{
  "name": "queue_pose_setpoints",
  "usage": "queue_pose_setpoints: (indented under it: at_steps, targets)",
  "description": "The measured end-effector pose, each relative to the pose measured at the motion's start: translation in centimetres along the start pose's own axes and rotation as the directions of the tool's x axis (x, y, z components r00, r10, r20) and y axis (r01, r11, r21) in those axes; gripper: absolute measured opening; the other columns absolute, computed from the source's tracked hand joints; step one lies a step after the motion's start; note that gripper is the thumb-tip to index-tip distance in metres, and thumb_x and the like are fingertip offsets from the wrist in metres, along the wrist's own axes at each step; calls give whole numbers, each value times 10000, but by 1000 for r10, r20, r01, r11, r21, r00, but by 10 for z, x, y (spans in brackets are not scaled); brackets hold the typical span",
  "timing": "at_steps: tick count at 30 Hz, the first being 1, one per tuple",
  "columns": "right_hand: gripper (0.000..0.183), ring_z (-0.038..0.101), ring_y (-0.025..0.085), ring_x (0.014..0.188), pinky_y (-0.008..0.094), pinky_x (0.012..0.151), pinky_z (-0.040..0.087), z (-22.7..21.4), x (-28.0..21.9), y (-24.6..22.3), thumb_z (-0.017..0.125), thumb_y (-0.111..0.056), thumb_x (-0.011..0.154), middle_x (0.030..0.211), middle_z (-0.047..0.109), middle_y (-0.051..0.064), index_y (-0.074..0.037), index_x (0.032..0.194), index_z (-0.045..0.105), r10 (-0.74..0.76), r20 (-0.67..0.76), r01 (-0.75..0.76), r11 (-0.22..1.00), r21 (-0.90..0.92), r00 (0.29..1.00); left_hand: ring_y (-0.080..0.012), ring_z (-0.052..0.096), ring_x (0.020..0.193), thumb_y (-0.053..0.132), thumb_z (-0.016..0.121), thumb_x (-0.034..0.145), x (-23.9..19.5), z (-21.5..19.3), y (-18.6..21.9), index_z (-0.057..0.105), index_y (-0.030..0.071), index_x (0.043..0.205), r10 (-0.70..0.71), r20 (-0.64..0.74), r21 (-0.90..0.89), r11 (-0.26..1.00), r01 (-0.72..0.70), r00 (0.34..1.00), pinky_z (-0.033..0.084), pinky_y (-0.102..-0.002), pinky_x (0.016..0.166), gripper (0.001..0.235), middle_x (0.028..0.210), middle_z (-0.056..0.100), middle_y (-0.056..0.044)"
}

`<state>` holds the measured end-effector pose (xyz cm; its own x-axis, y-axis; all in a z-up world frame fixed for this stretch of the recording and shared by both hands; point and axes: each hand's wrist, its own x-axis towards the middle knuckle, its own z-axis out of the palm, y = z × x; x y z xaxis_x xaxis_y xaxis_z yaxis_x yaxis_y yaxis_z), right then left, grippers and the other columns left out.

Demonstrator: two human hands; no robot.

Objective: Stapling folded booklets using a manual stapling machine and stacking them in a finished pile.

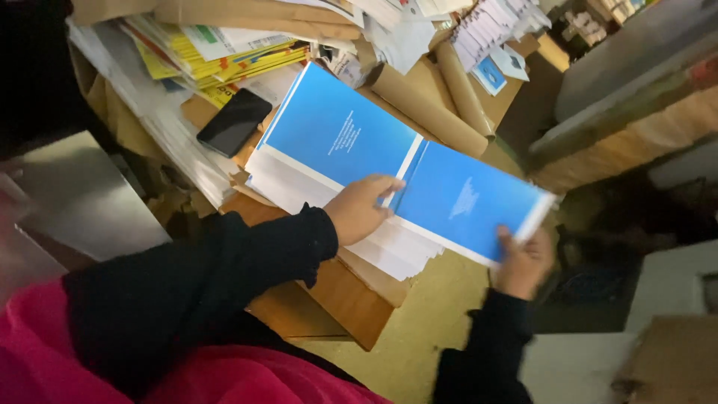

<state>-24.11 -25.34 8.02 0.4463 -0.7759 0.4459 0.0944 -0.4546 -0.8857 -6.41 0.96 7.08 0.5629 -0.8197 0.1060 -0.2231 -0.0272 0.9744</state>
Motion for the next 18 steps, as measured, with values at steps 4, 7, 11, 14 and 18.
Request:
queue_pose_setpoints:
  at_steps: [4,7,11,14,18]
  targets:
    - [328,553,203,905,356,893,422,-55,-10,-66,878,32,845,923,602,122,0,1059,632,-398,133,419,844,-335,908,-366,527,1235,36,563,946,-16,-6,70,523,15,1302,589,-146,430,761,-485,795,424,-471,1052,359,1244,572,-190]
    - [327,518,212,810,359,831,404,-41,-42,-130,909,46,904,850,555,142,74,1074,632,-422,263,494,793,-357,868,-411,527,1206,105,655,928,-15,4,85,470,-17,1305,774,-90,527,571,-630,627,421,-505,1055,437,1183,567,-230]
    - [356,517,135,627,257,600,393,2,-72,-157,878,134,789,648,508,139,117,1028,615,-323,391,407,900,-156,862,-359,614,1122,189,639,923,-38,1,48,400,-3,1339,623,-89,317,758,-570,777,461,-466,984,517,1128,630,-208]
    - [447,525,82,796,185,714,365,26,-97,-138,798,-195,743,974,629,78,-1,1101,614,-279,287,282,959,31,916,-239,717,1039,172,549,962,-67,-15,17,370,41,1371,388,-81,0,921,-390,918,519,-370,886,465,1091,725,-130]
    - [268,645,109,879,272,880,569,71,-134,-49,800,-140,694,972,687,14,-104,933,684,-147,391,75,978,193,909,-194,610,1105,134,609,966,-107,-30,-3,471,103,1307,406,-277,-84,893,-443,871,496,-318,945,369,1205,617,-66]
